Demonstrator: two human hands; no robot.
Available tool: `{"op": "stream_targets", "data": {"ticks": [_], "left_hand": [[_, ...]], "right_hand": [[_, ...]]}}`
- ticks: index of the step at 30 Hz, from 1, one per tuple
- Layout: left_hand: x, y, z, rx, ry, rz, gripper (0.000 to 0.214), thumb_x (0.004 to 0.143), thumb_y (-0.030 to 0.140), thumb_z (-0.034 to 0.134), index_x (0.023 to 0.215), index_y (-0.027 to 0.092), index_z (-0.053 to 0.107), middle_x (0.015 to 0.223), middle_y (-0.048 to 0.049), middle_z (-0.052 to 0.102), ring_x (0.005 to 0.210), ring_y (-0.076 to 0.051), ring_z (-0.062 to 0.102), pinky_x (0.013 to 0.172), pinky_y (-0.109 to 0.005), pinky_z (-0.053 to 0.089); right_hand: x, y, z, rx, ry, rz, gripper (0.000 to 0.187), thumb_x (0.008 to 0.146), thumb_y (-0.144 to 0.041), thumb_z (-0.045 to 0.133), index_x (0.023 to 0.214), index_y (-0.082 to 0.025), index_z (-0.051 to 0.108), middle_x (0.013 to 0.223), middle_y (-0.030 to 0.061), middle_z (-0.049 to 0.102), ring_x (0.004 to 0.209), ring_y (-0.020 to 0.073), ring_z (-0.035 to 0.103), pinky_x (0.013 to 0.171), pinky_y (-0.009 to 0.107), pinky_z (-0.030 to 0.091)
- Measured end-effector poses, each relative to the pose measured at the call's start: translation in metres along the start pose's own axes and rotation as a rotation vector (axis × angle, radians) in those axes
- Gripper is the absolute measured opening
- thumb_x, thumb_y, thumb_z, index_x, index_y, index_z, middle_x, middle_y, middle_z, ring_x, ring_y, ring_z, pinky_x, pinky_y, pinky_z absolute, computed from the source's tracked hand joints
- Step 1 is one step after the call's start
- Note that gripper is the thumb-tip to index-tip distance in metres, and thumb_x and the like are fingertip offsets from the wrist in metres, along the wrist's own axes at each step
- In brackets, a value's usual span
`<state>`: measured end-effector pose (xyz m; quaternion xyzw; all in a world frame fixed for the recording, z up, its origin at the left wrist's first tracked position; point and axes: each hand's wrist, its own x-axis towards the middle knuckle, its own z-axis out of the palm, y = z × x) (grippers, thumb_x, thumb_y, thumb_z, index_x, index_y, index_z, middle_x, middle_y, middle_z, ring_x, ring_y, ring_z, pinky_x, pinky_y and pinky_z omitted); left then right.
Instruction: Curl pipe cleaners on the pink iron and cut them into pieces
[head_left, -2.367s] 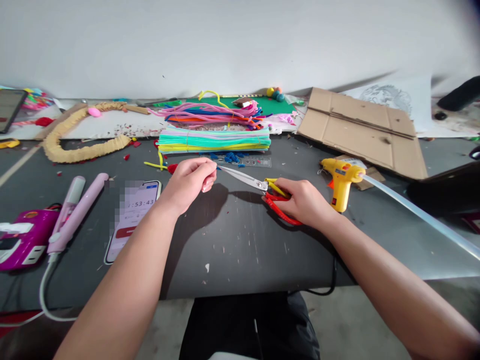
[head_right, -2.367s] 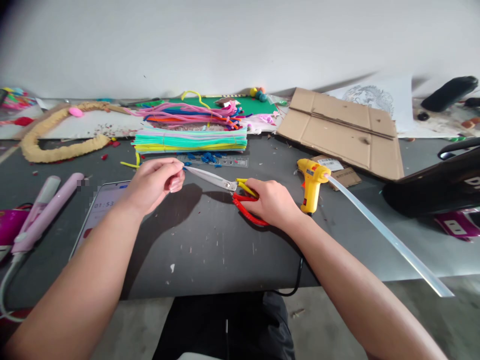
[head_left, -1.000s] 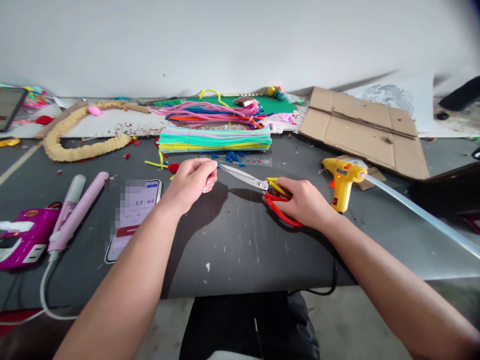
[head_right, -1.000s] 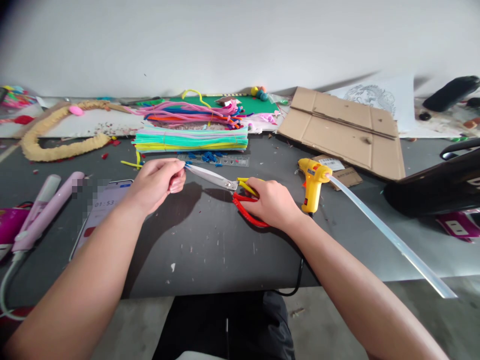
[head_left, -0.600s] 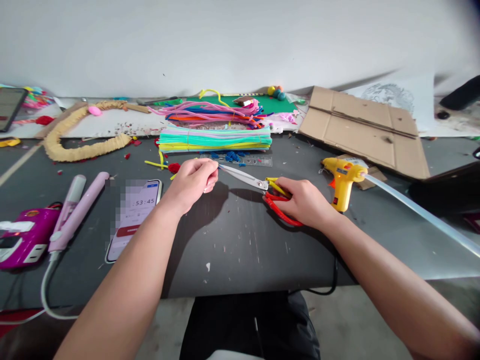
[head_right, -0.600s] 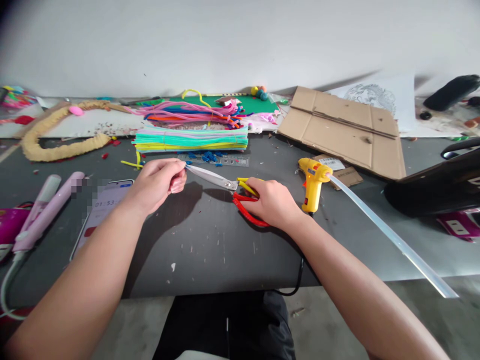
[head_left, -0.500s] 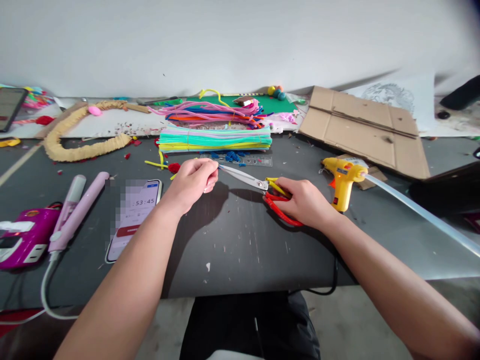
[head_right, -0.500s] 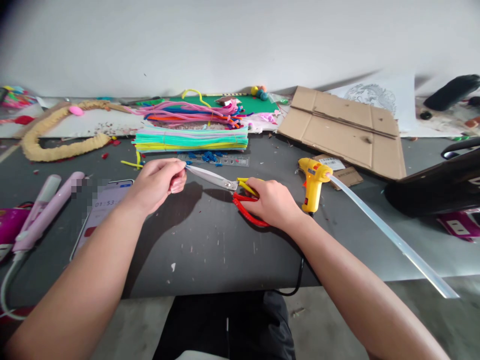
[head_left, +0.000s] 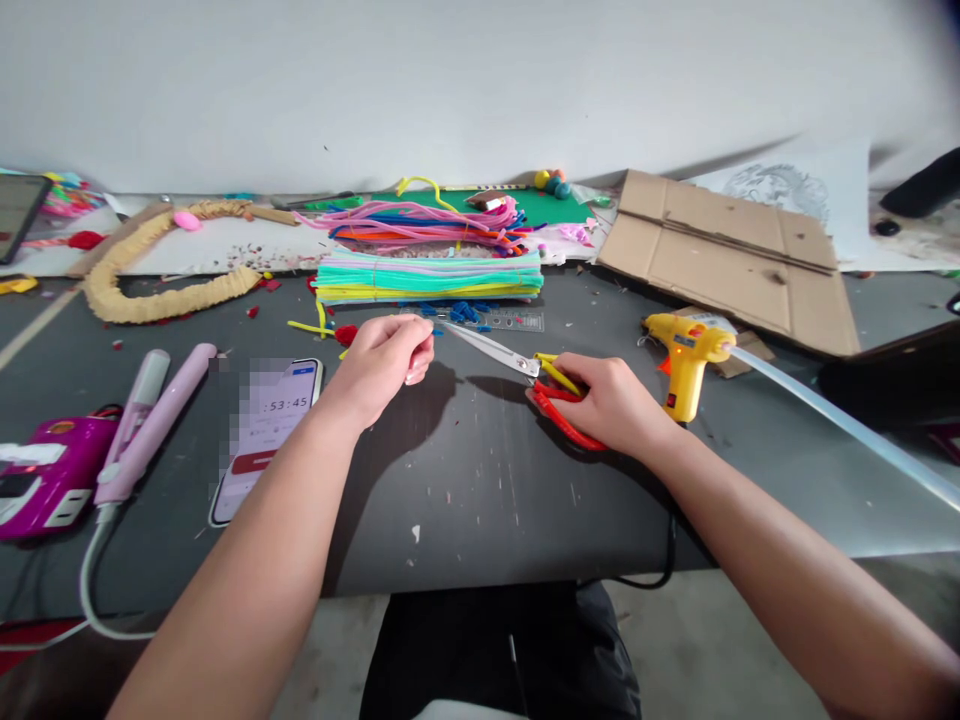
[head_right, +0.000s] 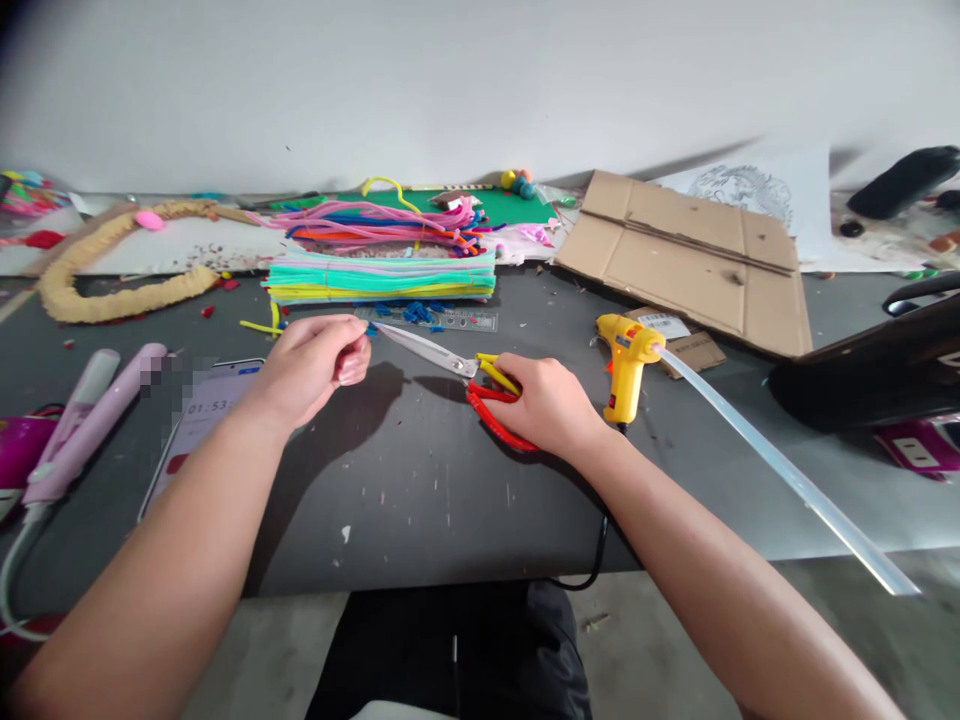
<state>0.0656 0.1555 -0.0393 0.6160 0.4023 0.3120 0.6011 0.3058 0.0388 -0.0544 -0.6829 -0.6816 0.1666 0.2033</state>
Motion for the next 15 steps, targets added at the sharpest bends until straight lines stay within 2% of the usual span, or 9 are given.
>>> {"op": "stream_targets", "data": {"ticks": [7,15], "left_hand": [[0.0006,-0.0027,-0.0003,-0.012,0.043,0.021,0.035,0.085,0.029,0.054,0.055,0.019,0.039,0.05,0.0027,0.035,0.044,-0.007,0.035,0.043,-0.023,0.027],[-0.0001,-0.0011,-0.0003,-0.01,0.03,0.013,0.033,0.086,0.03,0.055,0.058,0.019,0.041,0.051,0.0028,0.034,0.044,-0.007,0.034,0.042,-0.023,0.027]], "right_hand": [[-0.0019,-0.0016,0.0015,0.001,0.029,-0.016,0.033,0.08,-0.04,0.06,0.067,-0.021,0.035,0.057,-0.0044,0.04,0.057,0.0117,0.027,0.055,0.026,0.023],[-0.0009,-0.0029,0.0013,-0.017,0.01,-0.009,0.032,0.079,-0.042,0.06,0.067,-0.021,0.039,0.057,-0.0039,0.041,0.057,0.012,0.026,0.055,0.027,0.022]]}}
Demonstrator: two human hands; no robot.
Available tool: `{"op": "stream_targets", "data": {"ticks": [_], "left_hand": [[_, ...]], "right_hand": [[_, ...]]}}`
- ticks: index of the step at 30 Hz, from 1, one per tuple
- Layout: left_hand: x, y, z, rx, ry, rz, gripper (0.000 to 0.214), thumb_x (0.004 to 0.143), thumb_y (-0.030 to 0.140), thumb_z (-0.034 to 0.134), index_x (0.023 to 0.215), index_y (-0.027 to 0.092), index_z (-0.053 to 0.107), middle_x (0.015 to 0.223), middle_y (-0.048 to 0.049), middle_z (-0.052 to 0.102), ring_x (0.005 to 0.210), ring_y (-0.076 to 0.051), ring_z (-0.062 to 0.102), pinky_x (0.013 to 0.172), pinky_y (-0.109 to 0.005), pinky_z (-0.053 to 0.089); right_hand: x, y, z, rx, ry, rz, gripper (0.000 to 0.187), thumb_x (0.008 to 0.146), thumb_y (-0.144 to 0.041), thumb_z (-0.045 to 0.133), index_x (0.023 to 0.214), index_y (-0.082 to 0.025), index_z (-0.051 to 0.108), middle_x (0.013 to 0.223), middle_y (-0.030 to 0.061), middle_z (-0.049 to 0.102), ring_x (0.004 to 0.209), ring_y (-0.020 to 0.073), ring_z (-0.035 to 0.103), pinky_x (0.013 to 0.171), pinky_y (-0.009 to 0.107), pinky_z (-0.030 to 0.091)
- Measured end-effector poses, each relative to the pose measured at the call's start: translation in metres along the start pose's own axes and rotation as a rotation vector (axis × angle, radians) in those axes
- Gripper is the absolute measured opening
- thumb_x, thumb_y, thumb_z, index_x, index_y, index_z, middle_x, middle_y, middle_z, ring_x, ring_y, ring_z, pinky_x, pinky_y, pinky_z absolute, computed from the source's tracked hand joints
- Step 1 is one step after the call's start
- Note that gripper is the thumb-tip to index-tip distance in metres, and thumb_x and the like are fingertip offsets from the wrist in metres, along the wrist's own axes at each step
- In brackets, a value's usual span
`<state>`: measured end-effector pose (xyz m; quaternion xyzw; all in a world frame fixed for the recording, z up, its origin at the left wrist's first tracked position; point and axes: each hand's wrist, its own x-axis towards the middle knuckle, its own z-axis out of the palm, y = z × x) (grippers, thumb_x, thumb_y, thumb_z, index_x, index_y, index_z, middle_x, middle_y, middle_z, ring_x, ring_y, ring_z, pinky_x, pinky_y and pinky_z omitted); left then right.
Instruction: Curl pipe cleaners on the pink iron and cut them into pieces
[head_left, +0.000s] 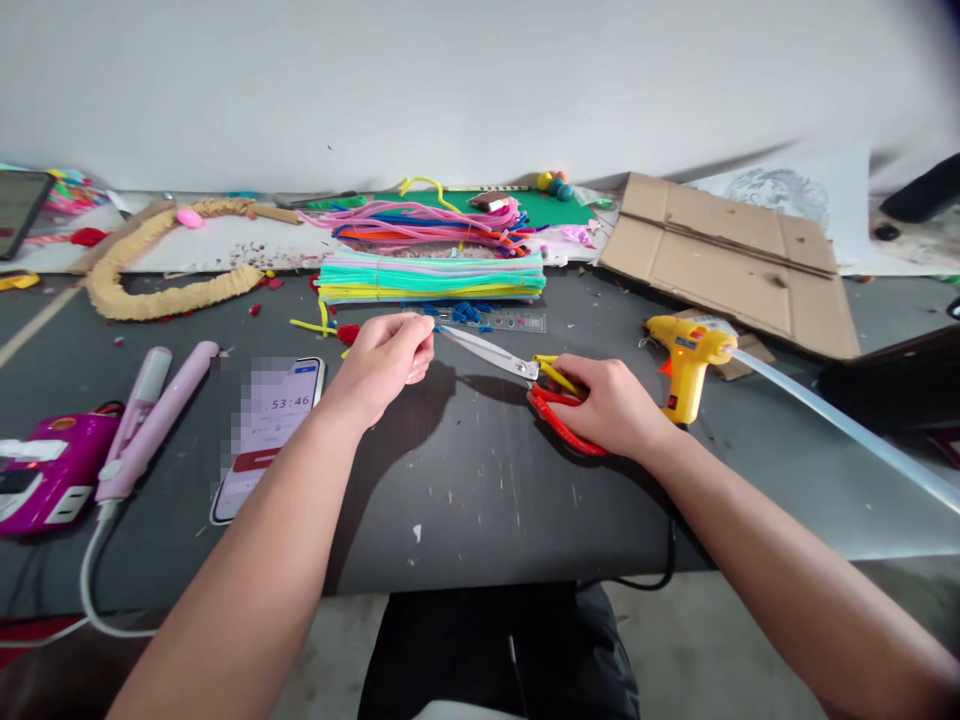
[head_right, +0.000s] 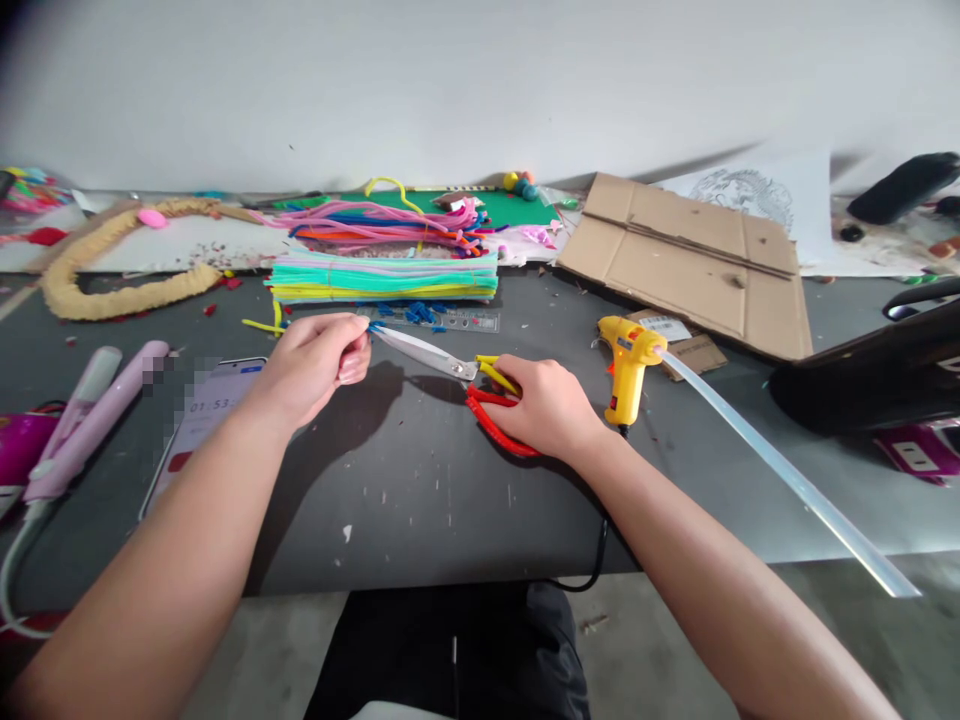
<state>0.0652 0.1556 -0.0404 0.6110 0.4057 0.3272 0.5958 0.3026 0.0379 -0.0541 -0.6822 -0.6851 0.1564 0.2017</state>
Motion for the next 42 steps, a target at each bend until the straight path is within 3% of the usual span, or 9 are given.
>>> {"op": "stream_targets", "data": {"ticks": [28,42], "left_hand": [[0.0004,-0.0014,0.0001,0.007,-0.025,-0.014,0.033,0.086,0.029,0.054,0.058,0.019,0.041,0.051,0.0029,0.034,0.044,-0.007,0.034,0.042,-0.024,0.026],[0.0004,-0.0006,0.0019,-0.044,-0.027,-0.017,0.031,0.085,0.028,0.055,0.058,0.019,0.042,0.052,0.0029,0.034,0.045,-0.007,0.035,0.043,-0.023,0.027]], "right_hand": [[0.0018,0.0024,-0.0014,-0.002,-0.037,-0.002,0.028,0.08,-0.041,0.06,0.068,-0.021,0.044,0.059,-0.0033,0.042,0.058,0.0121,0.027,0.056,0.027,0.022],[-0.0008,-0.0013,-0.0028,0.007,-0.031,-0.037,0.037,0.08,-0.04,0.061,0.063,-0.02,0.034,0.057,-0.0048,0.034,0.059,0.0116,0.023,0.055,0.028,0.02]]}}
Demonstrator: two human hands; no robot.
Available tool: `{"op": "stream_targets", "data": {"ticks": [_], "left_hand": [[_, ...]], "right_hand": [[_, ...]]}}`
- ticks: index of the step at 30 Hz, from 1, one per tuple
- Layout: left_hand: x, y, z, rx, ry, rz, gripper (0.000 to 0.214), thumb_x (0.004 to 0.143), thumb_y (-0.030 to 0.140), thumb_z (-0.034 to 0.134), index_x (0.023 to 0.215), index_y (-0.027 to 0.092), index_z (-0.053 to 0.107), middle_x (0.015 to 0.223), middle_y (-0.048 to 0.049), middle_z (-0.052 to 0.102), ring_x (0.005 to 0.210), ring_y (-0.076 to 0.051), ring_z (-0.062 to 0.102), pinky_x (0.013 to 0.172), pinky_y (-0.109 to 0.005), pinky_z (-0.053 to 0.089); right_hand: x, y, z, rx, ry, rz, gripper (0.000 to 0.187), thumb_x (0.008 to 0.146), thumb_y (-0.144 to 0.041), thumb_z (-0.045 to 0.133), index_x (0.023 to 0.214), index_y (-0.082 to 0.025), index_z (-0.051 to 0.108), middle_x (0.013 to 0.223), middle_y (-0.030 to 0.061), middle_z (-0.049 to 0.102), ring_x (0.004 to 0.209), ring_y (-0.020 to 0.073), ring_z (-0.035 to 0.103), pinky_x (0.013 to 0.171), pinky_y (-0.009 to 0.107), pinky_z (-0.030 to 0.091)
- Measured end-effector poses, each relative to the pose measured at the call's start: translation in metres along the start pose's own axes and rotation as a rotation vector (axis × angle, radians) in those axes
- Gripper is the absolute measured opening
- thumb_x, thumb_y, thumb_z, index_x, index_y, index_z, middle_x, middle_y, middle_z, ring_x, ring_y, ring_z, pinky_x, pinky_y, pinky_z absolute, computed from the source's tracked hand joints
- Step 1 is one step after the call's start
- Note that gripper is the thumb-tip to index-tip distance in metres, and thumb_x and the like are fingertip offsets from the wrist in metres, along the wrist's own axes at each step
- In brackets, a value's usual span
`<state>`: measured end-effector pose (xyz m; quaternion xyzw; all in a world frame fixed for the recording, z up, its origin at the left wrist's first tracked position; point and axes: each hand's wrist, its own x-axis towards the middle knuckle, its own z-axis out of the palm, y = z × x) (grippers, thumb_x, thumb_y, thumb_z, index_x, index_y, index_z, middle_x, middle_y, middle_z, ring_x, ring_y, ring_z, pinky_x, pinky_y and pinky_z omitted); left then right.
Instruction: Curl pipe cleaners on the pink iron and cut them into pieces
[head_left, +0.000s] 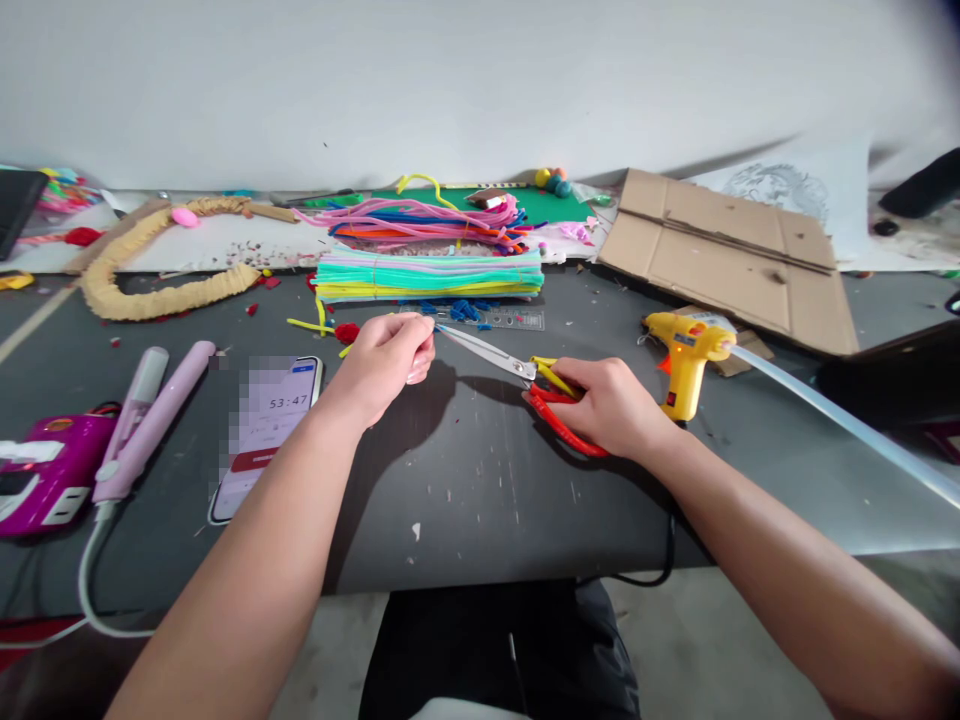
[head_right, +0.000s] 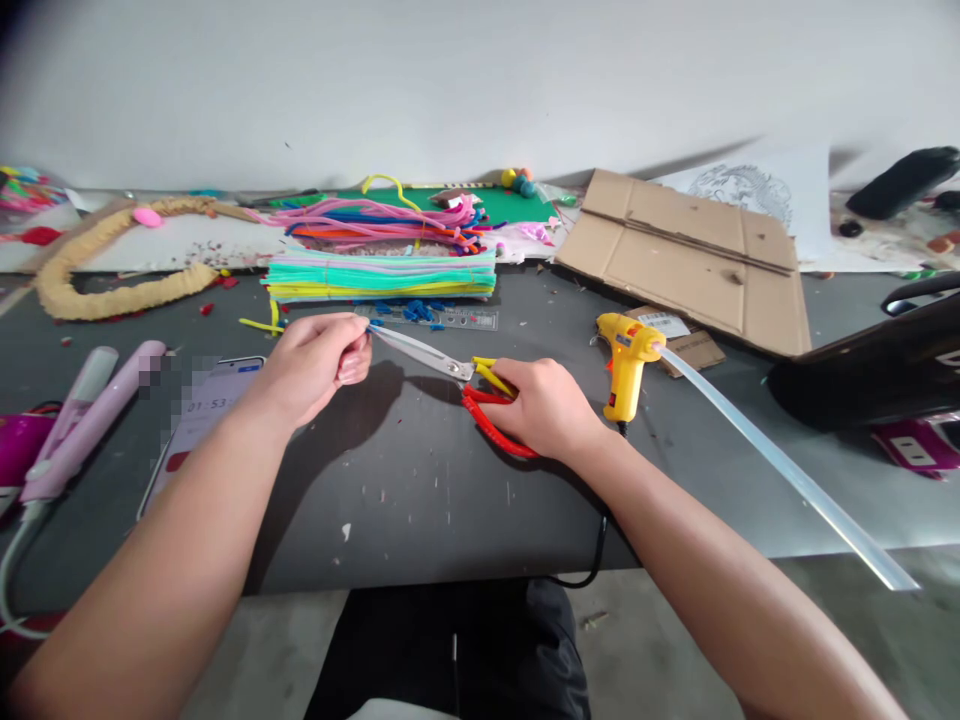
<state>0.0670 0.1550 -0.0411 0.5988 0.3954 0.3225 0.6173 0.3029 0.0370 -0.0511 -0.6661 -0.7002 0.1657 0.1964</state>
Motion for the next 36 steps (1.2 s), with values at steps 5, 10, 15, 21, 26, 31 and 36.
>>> {"op": "stream_targets", "data": {"ticks": [5,10,15,21,26,31,36], "left_hand": [[-0.0002,-0.0005,0.0005,-0.036,-0.019,-0.002,0.032,0.085,0.027,0.056,0.057,0.018,0.042,0.052,0.003,0.034,0.046,-0.007,0.034,0.043,-0.023,0.026],[-0.0005,-0.001,0.0017,-0.076,-0.023,0.004,0.032,0.085,0.026,0.055,0.057,0.018,0.043,0.052,0.0032,0.034,0.046,-0.007,0.033,0.044,-0.023,0.026],[-0.0002,-0.0005,0.0033,-0.091,-0.018,0.014,0.034,0.085,0.025,0.056,0.055,0.018,0.041,0.053,0.0029,0.034,0.047,-0.007,0.033,0.044,-0.023,0.025],[0.0014,-0.0021,0.0018,-0.134,0.005,0.024,0.034,0.085,0.024,0.056,0.055,0.018,0.04,0.052,0.0029,0.034,0.046,-0.007,0.033,0.044,-0.024,0.024],[0.002,-0.0034,0.003,-0.135,0.029,0.012,0.034,0.084,0.026,0.057,0.055,0.019,0.039,0.05,0.0037,0.032,0.044,-0.007,0.032,0.043,-0.024,0.023],[0.0014,-0.0035,0.0049,-0.11,0.061,0.018,0.036,0.085,0.03,0.058,0.056,0.019,0.039,0.05,0.0045,0.03,0.043,-0.006,0.03,0.042,-0.023,0.023],[0.0013,-0.0038,0.0037,-0.102,0.048,0.018,0.036,0.087,0.031,0.058,0.057,0.019,0.041,0.05,0.0041,0.031,0.044,-0.007,0.031,0.043,-0.024,0.023]], "right_hand": [[-0.0009,0.0006,0.0018,0.007,0.005,-0.037,0.039,0.081,-0.038,0.06,0.063,-0.02,0.031,0.056,-0.005,0.032,0.059,0.0112,0.021,0.055,0.028,0.019],[-0.0022,0.001,0.0042,0.001,0.02,-0.05,0.039,0.081,-0.038,0.061,0.062,-0.02,0.032,0.055,-0.0049,0.03,0.059,0.0114,0.019,0.055,0.028,0.02],[-0.0018,0.0018,0.0037,0.027,0.038,-0.043,0.044,0.083,-0.045,0.061,0.061,-0.02,0.033,0.055,-0.0047,0.031,0.059,0.0117,0.019,0.054,0.028,0.022],[0.0023,0.0081,0.0008,0.056,0.099,0.067,0.046,0.081,-0.049,0.065,0.063,-0.021,0.034,0.055,-0.0048,0.037,0.056,0.011,0.025,0.052,0.026,0.023],[0.0034,0.0093,0.0018,0.028,0.11,0.072,0.044,0.078,-0.05,0.066,0.066,-0.022,0.035,0.056,-0.0047,0.041,0.055,0.0109,0.027,0.052,0.026,0.023],[0.0032,0.0068,0.0023,0.004,0.07,0.062,0.043,0.079,-0.051,0.066,0.067,-0.022,0.037,0.056,-0.0042,0.043,0.054,0.0115,0.029,0.053,0.026,0.024],[0.0034,0.0071,0.0019,-0.005,0.057,0.06,0.043,0.079,-0.053,0.064,0.067,-0.022,0.037,0.056,-0.0033,0.045,0.054,0.0116,0.031,0.053,0.026,0.023]]}}
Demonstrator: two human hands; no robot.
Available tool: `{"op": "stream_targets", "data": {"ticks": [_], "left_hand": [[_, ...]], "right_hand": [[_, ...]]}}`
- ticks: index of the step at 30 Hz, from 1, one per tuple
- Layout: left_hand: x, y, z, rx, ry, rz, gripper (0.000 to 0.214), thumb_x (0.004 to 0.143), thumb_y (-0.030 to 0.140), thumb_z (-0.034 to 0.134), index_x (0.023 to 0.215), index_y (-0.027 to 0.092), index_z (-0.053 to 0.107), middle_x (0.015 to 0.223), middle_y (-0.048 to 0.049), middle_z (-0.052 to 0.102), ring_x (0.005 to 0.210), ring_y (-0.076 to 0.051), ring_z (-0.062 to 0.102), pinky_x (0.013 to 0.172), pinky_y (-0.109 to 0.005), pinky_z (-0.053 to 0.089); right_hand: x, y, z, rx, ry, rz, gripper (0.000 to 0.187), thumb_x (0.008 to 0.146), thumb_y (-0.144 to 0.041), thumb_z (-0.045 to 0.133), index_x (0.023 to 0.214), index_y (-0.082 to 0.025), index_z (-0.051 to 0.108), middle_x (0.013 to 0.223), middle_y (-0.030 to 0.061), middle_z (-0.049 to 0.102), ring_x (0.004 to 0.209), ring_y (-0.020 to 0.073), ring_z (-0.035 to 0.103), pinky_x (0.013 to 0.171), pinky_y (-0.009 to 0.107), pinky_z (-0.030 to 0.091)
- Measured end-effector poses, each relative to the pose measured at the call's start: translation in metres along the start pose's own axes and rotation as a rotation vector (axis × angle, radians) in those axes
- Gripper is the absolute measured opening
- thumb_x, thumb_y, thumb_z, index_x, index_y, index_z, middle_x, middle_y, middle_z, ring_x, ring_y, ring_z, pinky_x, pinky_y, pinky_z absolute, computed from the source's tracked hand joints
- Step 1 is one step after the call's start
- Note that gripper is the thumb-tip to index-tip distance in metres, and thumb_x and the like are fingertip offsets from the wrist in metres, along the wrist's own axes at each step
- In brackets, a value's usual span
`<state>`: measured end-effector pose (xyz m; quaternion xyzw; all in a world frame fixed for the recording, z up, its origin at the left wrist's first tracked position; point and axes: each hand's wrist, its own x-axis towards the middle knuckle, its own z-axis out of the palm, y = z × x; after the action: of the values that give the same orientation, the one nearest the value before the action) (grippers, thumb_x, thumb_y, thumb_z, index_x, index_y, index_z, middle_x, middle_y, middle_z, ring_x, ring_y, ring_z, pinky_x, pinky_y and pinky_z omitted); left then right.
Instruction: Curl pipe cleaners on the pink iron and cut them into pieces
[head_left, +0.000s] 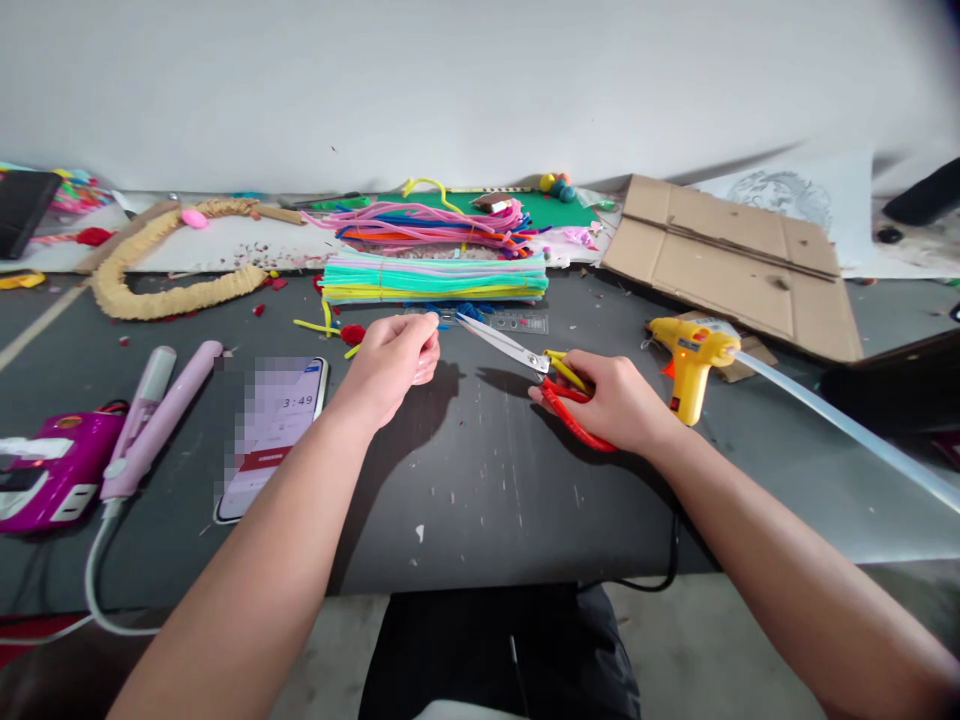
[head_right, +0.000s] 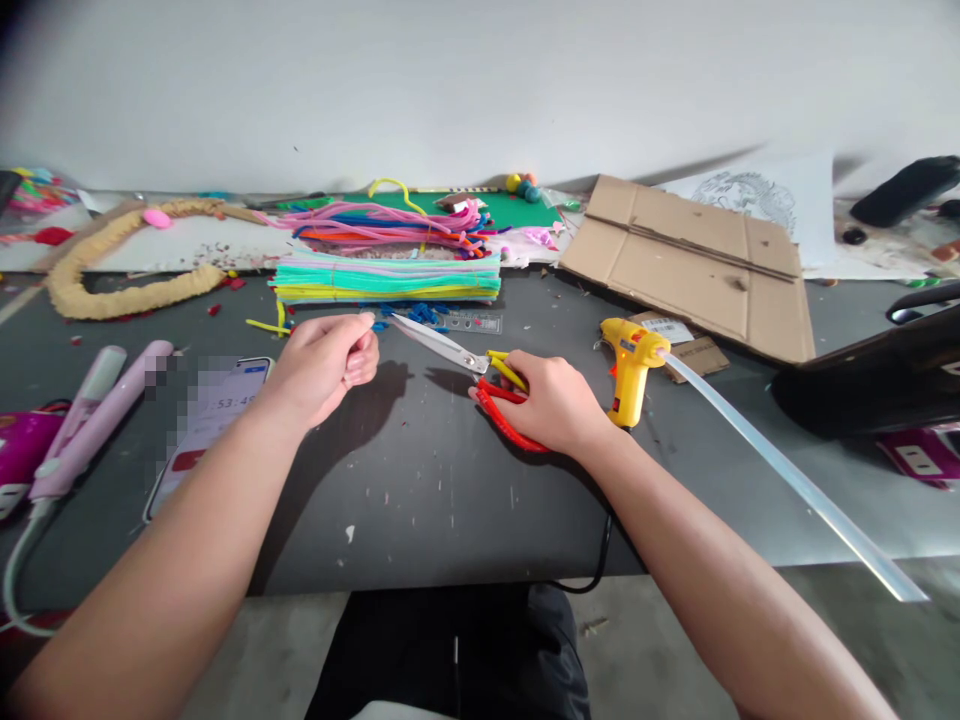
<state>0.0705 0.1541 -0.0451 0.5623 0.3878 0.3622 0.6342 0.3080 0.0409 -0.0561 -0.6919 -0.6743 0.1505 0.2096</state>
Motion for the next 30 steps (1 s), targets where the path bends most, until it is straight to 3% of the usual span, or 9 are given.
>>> {"op": "stream_targets", "data": {"ticks": [11,16,21,25,30], "left_hand": [[-0.002,0.005,-0.001,-0.06,-0.084,-0.023,0.034,0.089,0.034,0.057,0.062,0.018,0.045,0.053,0.0037,0.035,0.047,-0.007,0.034,0.046,-0.023,0.026],[-0.004,0.002,0.005,-0.021,-0.14,-0.03,0.039,0.091,0.036,0.054,0.059,0.017,0.044,0.052,0.0036,0.035,0.046,-0.007,0.033,0.046,-0.024,0.025],[-0.014,0.003,0.031,0.178,-0.26,-0.054,0.037,0.092,0.043,0.053,0.065,0.018,0.05,0.055,0.0029,0.039,0.049,-0.009,0.037,0.048,-0.025,0.026],[-0.02,0.001,0.046,0.333,-0.329,-0.011,0.04,0.093,0.048,0.05,0.066,0.018,0.051,0.057,0.0019,0.045,0.053,-0.01,0.04,0.052,-0.026,0.031],[-0.02,-0.004,0.05,0.373,-0.357,-0.015,0.043,0.094,0.051,0.045,0.067,0.018,0.05,0.06,0.0019,0.047,0.054,-0.01,0.042,0.053,-0.026,0.032]], "right_hand": [[0.0,-0.002,-0.001,0.096,0.026,0.033,0.046,0.076,-0.056,0.07,0.066,-0.021,0.041,0.057,-0.004,0.045,0.055,0.011,0.03,0.053,0.026,0.025],[0.002,-0.009,0.0,0.469,0.034,0.137,0.045,0.074,-0.058,0.073,0.071,-0.02,0.049,0.062,-0.0029,0.048,0.055,0.0104,0.037,0.049,0.025,0.029],[0.006,-0.023,0.001,0.874,-0.034,0.203,0.047,0.069,-0.057,0.078,0.082,-0.02,0.053,0.068,-0.0009,0.059,0.05,0.0101,0.047,0.044,0.024,0.033],[0.006,-0.028,0.002,1.012,-0.065,0.217,0.048,0.066,-0.054,0.081,0.083,-0.02,0.051,0.075,0.0005,0.064,0.049,0.0083,0.048,0.041,0.023,0.034],[0.006,-0.024,0.003,1.03,-0.061,0.231,0.044,0.067,-0.048,0.082,0.083,-0.02,0.052,0.07,-0.0015,0.062,0.047,0.0076,0.047,0.039,0.022,0.033]]}}
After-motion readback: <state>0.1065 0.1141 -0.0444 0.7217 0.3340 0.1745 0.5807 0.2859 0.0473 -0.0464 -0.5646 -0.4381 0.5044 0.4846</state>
